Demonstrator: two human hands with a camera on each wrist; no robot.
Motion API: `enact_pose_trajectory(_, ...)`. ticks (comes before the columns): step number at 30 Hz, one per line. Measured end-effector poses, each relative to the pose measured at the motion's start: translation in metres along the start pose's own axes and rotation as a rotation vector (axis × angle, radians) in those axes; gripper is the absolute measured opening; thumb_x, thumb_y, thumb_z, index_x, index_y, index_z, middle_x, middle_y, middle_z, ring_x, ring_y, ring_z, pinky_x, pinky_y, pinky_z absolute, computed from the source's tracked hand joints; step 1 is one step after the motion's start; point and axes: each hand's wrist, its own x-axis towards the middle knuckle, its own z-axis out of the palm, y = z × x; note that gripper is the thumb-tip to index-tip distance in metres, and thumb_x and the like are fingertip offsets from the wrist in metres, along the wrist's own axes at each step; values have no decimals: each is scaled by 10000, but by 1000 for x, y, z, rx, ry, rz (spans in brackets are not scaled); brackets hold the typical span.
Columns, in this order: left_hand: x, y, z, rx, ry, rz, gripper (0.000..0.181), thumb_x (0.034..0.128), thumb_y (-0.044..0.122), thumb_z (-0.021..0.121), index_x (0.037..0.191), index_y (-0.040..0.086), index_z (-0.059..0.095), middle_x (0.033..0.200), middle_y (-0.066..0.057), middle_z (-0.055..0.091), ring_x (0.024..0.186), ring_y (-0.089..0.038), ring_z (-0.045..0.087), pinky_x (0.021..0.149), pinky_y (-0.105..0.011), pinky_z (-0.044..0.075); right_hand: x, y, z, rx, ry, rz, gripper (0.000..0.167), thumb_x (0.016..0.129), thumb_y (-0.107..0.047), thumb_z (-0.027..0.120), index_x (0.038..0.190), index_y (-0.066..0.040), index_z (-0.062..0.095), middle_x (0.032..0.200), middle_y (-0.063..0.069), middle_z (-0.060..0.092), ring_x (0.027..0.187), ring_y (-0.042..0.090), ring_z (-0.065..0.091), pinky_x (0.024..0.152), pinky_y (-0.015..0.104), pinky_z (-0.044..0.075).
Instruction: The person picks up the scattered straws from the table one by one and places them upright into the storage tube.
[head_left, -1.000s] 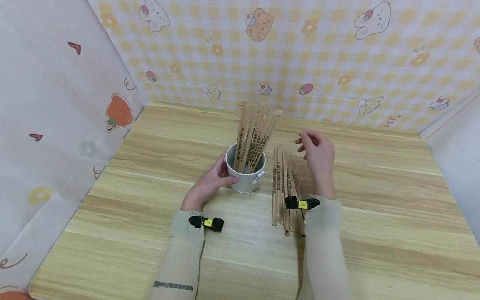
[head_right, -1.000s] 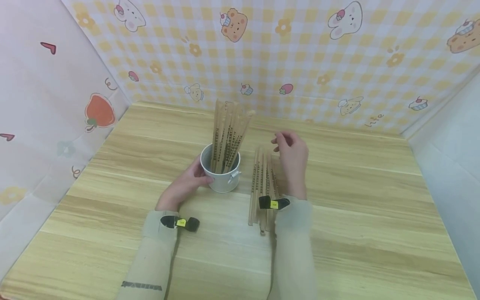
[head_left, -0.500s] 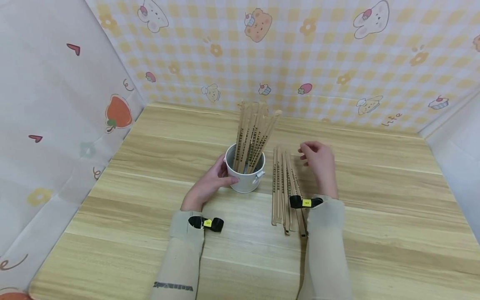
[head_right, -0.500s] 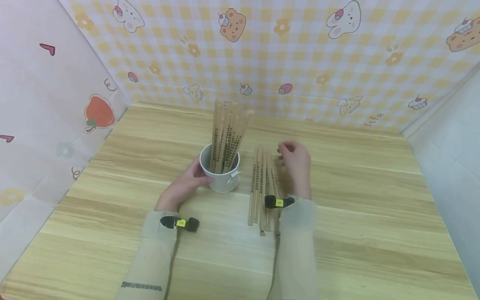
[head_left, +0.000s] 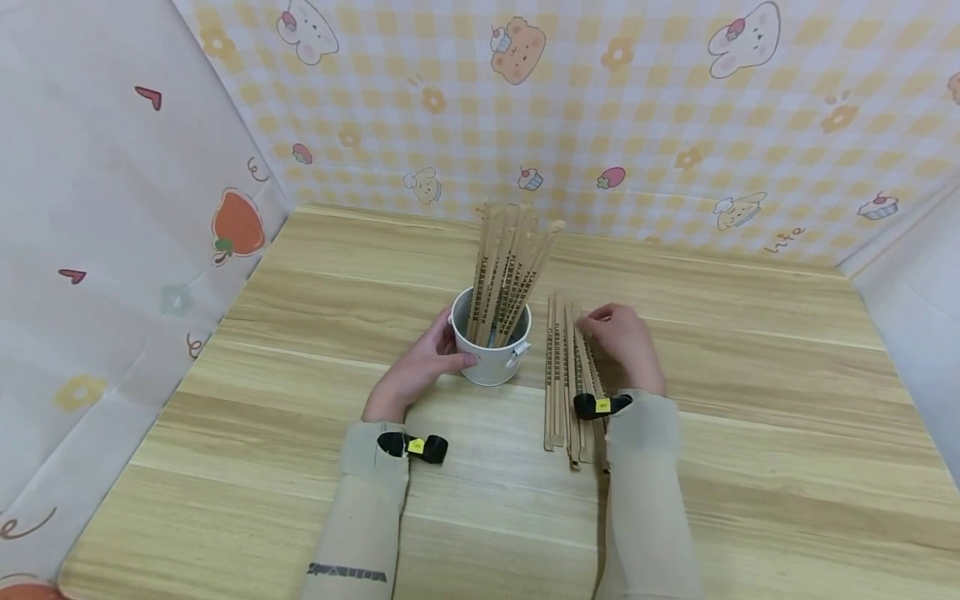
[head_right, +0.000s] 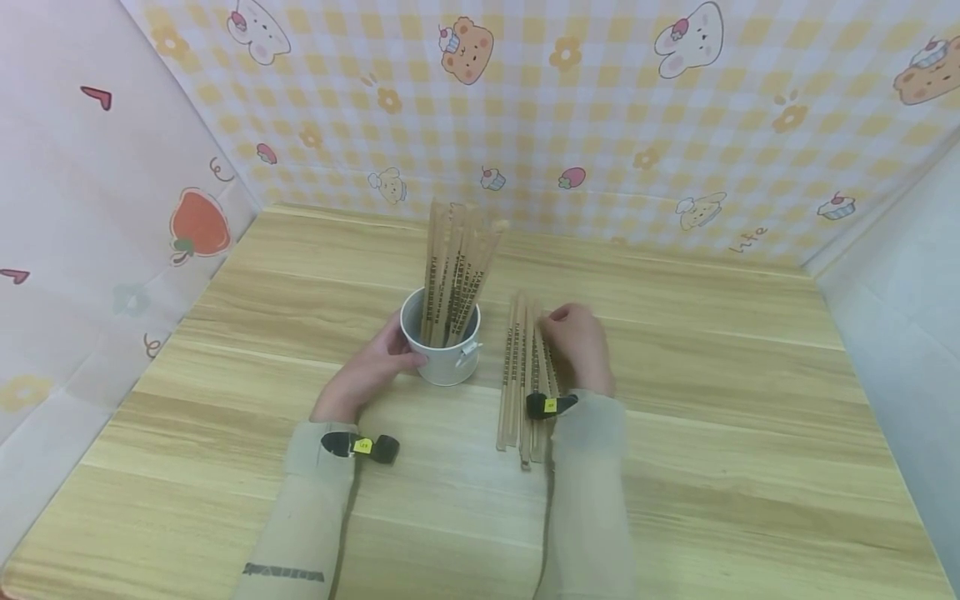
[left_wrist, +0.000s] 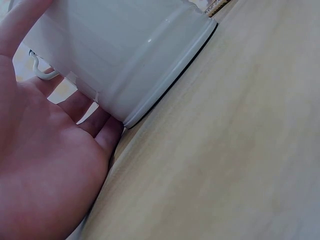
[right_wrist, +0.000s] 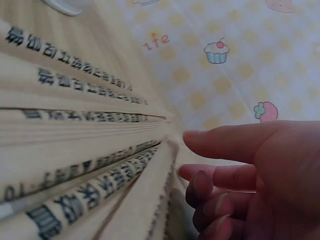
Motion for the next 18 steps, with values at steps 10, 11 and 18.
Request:
enact_pose_trajectory(10, 0, 0, 0, 7, 5, -3, 853, 766, 66, 661, 1430, 233, 153, 1447, -57, 228, 1306, -176, 222, 1068, -325, 170, 0, -4, 6, -60, -3, -1, 344, 835, -377, 572, 942, -50, 586, 945, 106, 593, 826, 256, 522, 669, 345, 430)
enact_pose_trajectory(11, 0, 0, 0, 8, 5, -4, 852, 766, 67, 663, 1430, 234, 155, 1447, -56, 229, 1306, -175, 223, 1069, -326, 170, 0, -4, 7, -60, 0, 2, 333, 840, -367, 566, 937, -50, 589, 938, 105, 595, 815, 252, 524, 664, 341, 432)
enact_pose_trajectory(18, -1, 1, 0, 14, 15, -17, 853, 764, 93, 678, 1426, 257, 165, 1448, -42, 227, 1309, -173, 212, 1071, -339, 161, 0, -4, 6, -37, -3, 32, 308, 875, -310, 499, 972, -36, 601, 945, 114, 587, 776, 229, 517, 622, 307, 435)
